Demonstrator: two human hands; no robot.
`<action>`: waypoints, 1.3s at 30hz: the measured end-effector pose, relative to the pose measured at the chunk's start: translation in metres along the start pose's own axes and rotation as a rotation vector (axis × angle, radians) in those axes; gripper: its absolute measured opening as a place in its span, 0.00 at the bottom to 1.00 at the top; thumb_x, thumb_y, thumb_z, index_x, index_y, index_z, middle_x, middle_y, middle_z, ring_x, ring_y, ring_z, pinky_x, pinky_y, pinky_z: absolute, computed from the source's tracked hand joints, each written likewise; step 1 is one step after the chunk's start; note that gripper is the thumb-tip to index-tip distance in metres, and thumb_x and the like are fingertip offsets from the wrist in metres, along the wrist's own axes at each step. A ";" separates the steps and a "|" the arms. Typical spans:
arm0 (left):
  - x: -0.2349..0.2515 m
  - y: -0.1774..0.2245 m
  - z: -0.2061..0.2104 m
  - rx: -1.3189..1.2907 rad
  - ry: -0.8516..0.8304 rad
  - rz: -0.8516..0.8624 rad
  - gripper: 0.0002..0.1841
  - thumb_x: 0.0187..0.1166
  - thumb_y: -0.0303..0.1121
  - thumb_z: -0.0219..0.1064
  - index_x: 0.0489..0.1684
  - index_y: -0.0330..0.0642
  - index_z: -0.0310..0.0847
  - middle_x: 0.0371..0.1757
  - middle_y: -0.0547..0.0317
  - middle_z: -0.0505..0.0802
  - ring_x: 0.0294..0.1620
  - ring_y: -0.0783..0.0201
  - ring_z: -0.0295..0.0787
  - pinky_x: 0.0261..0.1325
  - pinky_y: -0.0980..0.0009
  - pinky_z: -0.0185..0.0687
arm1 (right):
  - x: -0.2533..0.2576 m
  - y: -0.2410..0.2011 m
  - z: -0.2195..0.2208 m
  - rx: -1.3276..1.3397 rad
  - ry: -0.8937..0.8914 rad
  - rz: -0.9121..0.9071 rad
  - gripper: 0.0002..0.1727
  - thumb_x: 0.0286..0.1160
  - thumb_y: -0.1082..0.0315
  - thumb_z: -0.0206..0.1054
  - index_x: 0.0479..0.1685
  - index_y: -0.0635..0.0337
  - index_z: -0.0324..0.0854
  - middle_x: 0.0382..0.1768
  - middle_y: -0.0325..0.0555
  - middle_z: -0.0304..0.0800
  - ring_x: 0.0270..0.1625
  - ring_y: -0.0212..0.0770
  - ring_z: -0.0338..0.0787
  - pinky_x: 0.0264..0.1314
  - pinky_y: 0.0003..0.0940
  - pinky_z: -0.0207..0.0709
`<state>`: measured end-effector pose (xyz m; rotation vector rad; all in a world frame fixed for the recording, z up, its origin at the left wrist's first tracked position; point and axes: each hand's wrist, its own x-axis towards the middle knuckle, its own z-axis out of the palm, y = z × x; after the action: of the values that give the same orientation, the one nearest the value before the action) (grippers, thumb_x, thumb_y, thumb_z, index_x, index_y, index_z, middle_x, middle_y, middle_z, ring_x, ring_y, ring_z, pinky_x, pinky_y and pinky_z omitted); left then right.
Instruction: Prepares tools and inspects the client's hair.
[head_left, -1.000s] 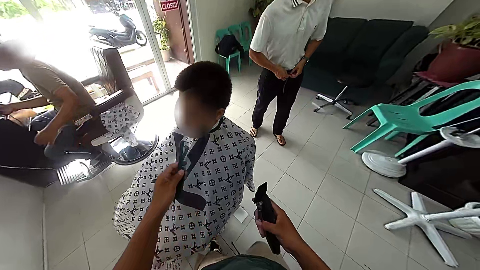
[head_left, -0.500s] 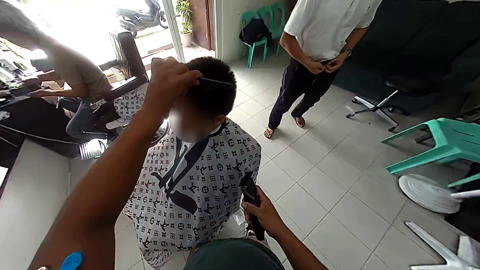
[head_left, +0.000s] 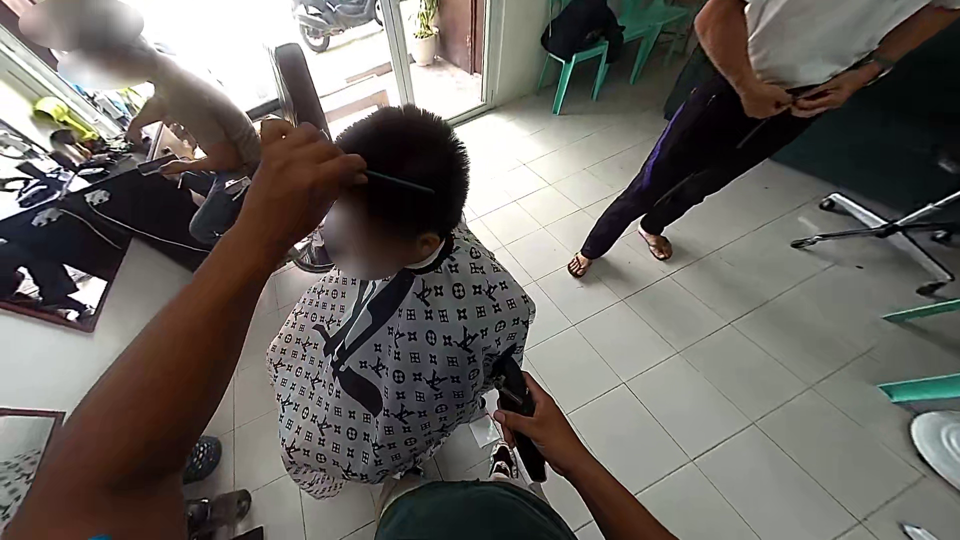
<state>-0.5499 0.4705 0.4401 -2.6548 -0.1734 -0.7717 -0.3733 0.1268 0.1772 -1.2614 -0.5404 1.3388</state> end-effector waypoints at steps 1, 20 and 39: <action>-0.002 -0.002 0.001 0.003 -0.017 0.029 0.10 0.88 0.33 0.62 0.49 0.40 0.90 0.39 0.43 0.92 0.46 0.42 0.87 0.60 0.42 0.67 | 0.001 -0.002 0.000 0.013 -0.014 -0.007 0.37 0.53 0.73 0.79 0.67 0.59 0.65 0.28 0.41 0.87 0.20 0.36 0.87 0.25 0.29 0.86; -0.036 0.004 0.013 -0.006 -0.135 0.284 0.12 0.82 0.20 0.60 0.48 0.41 0.90 0.41 0.46 0.92 0.49 0.44 0.87 0.58 0.44 0.69 | -0.007 0.004 0.043 0.083 0.039 -0.120 0.55 0.39 0.76 0.83 0.78 0.60 0.54 0.39 0.42 0.87 0.35 0.37 0.92 0.40 0.31 0.90; -0.026 -0.020 0.019 -0.097 0.149 0.018 0.12 0.88 0.38 0.63 0.51 0.45 0.93 0.38 0.48 0.92 0.44 0.48 0.87 0.60 0.46 0.65 | 0.000 -0.001 0.048 0.135 -0.061 -0.164 0.25 0.75 0.58 0.68 0.66 0.63 0.72 0.24 0.40 0.86 0.18 0.34 0.86 0.21 0.28 0.84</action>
<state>-0.5665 0.4956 0.4180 -2.6712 -0.0742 -0.9912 -0.4154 0.1441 0.1929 -1.0465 -0.5745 1.2574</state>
